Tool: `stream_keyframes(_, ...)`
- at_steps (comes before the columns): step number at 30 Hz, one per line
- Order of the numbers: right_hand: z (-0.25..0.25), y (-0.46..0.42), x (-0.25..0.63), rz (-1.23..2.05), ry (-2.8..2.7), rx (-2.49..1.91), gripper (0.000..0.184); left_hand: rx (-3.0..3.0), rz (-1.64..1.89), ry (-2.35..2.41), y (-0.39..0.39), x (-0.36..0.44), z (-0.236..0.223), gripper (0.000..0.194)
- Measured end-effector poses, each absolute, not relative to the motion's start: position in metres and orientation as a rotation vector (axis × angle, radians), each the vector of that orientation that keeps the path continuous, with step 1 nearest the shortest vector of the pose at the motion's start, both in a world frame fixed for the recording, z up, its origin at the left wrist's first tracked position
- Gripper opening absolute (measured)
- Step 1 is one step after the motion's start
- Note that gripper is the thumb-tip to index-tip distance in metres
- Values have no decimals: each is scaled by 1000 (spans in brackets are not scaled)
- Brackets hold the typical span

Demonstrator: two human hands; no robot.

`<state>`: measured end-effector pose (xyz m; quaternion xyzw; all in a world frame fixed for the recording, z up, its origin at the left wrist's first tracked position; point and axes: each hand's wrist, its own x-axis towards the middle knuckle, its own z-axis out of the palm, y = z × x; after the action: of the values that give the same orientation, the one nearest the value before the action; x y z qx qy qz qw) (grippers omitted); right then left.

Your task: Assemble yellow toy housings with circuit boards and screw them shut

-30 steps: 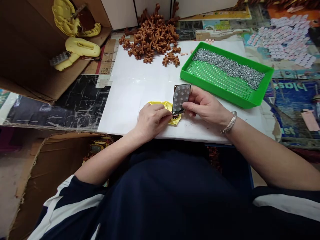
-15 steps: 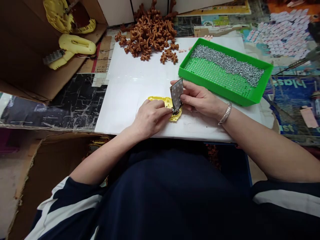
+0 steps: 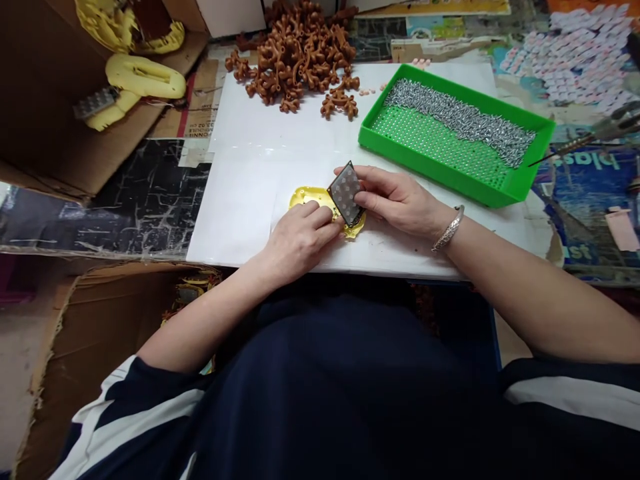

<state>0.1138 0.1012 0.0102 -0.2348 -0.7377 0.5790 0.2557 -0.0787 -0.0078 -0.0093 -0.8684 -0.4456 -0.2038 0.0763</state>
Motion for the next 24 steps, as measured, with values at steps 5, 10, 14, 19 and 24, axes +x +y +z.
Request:
stream_keyframes(5, 9, 97, 113, 1351, -2143, -674, 21, -2608, -661, -1340, -8, -79, -10, 23)
stream_keyframes(10, 11, 92, 111, 1307, -2156, -731, 15, -2611, -638, -1334, -7, -79, -9, 24)
stream_keyframes(14, 11, 91, 110, 1300, -2166, -760, 16, -2601, -586, -1325, -7, -79, -8, 23)
stream_keyframes(19, 15, 90, 108, 1137, -2271, -834, 15, -2611, -573, -1320, -10, -80, -5, 23)
stream_keyframes(24, 24, 89, 103, 989, -2404, -904, 13, -2666, -539, -1357, -15, -80, -6, 26)
